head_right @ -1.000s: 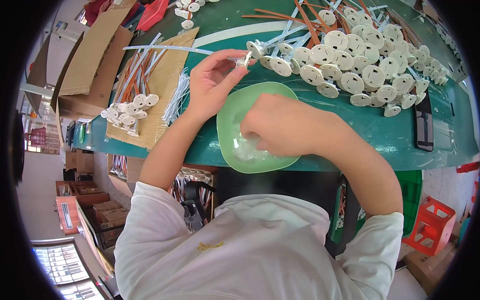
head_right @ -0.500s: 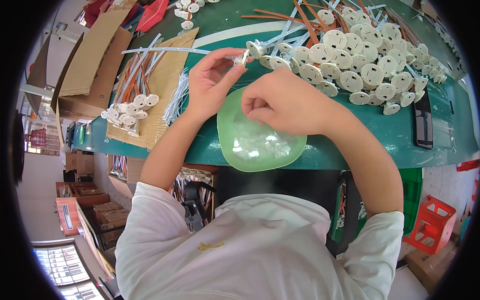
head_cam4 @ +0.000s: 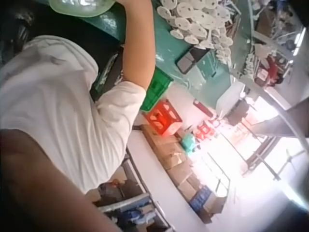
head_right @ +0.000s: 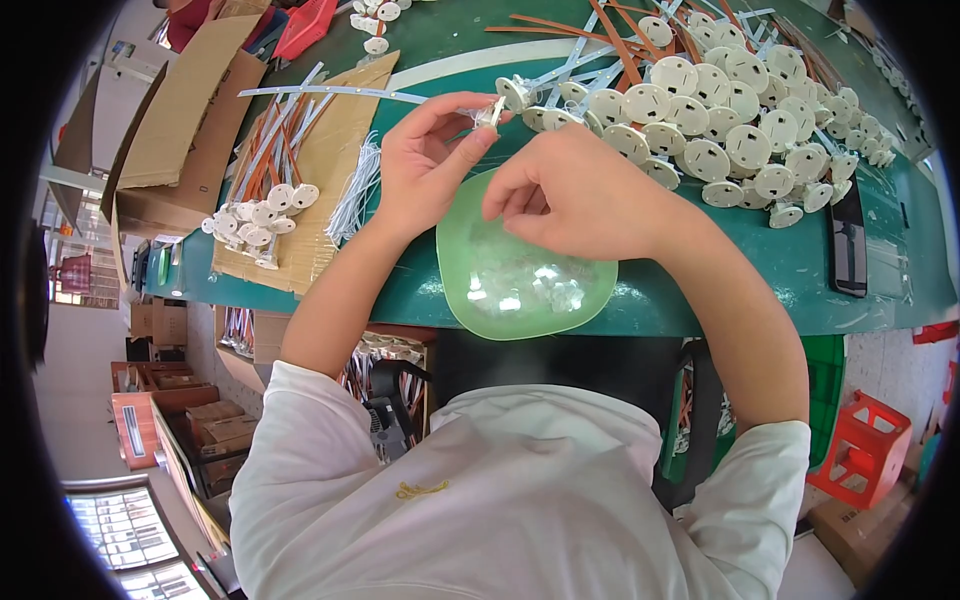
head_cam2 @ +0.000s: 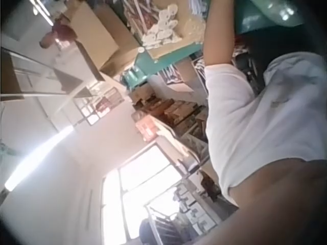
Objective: Assembling small electronic components by attaching plastic discs onto LED strips at a factory manual workstation.
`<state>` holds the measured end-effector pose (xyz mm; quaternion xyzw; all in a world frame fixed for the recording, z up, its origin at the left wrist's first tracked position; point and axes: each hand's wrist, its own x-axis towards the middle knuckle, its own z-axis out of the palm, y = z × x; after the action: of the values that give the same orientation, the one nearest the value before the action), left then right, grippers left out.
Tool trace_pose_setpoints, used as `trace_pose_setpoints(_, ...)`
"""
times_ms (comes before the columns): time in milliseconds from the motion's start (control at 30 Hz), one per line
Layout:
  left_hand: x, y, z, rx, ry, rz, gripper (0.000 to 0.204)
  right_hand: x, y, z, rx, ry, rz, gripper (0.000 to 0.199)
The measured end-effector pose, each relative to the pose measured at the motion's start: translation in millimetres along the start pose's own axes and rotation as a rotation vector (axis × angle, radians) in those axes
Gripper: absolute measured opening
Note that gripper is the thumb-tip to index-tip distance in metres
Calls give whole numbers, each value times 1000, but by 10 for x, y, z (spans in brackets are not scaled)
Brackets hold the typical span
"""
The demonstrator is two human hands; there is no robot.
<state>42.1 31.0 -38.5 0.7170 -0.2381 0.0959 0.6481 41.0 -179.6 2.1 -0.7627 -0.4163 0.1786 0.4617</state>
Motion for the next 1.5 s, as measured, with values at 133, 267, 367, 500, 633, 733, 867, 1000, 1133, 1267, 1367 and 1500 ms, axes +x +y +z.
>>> trace_pose_setpoints(133,-2,1,5,9,0,-6,31,0,-15,7,16,7,1,10)
trace_pose_setpoints(267,-5,10,5,9,9,-7,31,-2,-12,12,-17,1,-20,11)
trace_pose_setpoints(367,-1,-1,-4,-2,13,0,32,4,-16,23,-24,44,-23,14)
trace_pose_setpoints(500,-2,-8,-25,-25,22,-3,32,6,16,40,-134,67,-63,19)
trace_pose_setpoints(633,11,-28,2,-73,36,-29,29,-37,76,166,-422,-34,-243,22)
trace_pose_setpoints(733,7,-43,1,-54,31,-12,28,-16,51,168,-415,-154,-182,19)
trace_pose_setpoints(867,17,-33,-5,-52,30,-20,29,-15,89,119,-265,-147,-214,14)
trace_pose_setpoints(1000,16,-26,-15,-73,46,-21,29,-14,9,67,-202,-99,-195,13)
trace_pose_setpoints(1133,17,-13,-19,-64,53,-36,28,-13,-40,44,-160,-37,-150,12)
trace_pose_setpoints(1267,9,-3,-20,-94,63,-16,28,5,-31,52,-106,18,-150,9)
trace_pose_setpoints(1367,23,71,-29,-167,59,-23,28,11,-42,83,-54,264,-220,7)
trace_pose_setpoints(1500,15,182,-33,-432,70,-23,30,32,-11,88,-1,483,-255,7)
